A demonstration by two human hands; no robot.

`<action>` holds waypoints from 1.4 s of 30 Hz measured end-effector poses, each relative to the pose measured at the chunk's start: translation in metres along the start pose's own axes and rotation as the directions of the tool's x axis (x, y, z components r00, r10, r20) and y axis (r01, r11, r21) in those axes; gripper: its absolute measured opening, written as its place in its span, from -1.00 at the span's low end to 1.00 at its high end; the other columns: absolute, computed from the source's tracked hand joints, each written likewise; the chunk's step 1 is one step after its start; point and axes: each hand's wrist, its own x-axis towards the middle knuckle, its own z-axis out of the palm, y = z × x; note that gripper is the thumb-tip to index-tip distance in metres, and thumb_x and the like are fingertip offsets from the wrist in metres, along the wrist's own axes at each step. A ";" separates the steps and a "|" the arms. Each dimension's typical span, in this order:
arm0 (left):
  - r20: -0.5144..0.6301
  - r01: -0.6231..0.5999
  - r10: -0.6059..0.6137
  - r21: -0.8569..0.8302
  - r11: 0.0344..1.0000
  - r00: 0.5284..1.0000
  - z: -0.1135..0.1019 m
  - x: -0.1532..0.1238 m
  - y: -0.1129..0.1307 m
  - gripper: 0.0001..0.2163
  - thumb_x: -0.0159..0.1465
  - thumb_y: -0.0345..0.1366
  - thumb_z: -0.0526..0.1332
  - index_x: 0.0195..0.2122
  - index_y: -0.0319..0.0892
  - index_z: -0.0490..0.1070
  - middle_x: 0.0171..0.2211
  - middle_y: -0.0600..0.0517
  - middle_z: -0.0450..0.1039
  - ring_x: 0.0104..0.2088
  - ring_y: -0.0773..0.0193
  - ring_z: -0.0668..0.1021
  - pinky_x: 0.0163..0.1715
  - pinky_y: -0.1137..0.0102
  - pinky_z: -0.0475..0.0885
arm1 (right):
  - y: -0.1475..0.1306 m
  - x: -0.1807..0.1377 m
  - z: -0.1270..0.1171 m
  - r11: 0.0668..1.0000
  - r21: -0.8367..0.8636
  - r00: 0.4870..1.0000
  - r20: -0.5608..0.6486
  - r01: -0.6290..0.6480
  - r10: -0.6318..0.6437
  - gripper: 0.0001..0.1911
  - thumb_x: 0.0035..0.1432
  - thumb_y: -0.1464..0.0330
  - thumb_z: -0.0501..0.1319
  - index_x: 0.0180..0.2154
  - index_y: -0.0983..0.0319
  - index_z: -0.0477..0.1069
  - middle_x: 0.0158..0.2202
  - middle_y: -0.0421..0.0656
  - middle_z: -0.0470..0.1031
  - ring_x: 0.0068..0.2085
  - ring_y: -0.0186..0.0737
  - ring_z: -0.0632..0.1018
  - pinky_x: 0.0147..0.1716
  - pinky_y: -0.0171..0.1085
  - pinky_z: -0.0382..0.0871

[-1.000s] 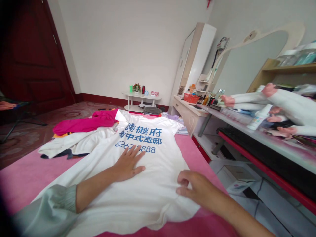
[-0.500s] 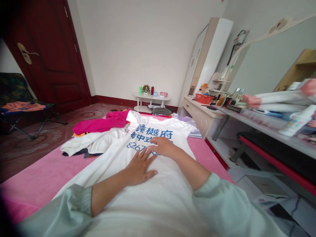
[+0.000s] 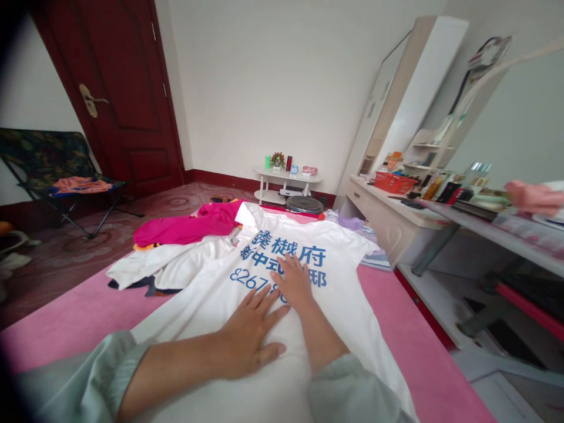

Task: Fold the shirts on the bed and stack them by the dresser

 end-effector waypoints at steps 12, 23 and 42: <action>-0.205 0.297 -0.250 0.245 0.923 0.946 -0.091 0.098 -0.102 -0.38 0.26 -0.18 0.10 0.32 -0.03 -0.10 -0.20 -0.08 0.53 -0.15 0.01 0.54 -0.20 0.23 0.42 | 0.000 0.001 -0.001 0.997 0.077 0.999 -0.037 -0.020 0.023 -0.47 0.23 0.08 0.02 0.19 0.08 0.22 0.32 -0.17 0.04 0.33 -0.04 0.00 0.23 0.10 -0.19; -0.219 0.557 -0.517 0.203 0.805 0.827 -0.100 0.164 -0.183 -0.46 0.21 -0.14 0.14 0.23 -0.01 0.17 -0.11 -0.17 0.50 -0.13 -0.01 0.55 -0.21 0.25 0.43 | 0.001 0.000 -0.001 0.992 0.122 0.998 -0.060 -0.016 0.024 -0.48 0.22 0.07 0.05 0.17 0.06 0.25 0.31 -0.18 0.07 0.31 -0.04 0.04 0.23 0.09 -0.19; -0.494 0.615 -0.419 0.349 0.707 0.762 -0.163 0.149 -0.215 -0.73 0.20 -0.46 0.12 -0.09 -0.28 0.46 -0.04 -0.24 0.40 -0.02 -0.01 0.43 -0.09 0.21 0.32 | -0.001 -0.001 -0.003 0.988 0.146 0.998 -0.046 -0.040 0.047 -0.49 0.21 0.09 0.05 0.16 0.05 0.25 0.32 -0.20 0.06 0.32 -0.05 0.02 0.25 0.06 -0.24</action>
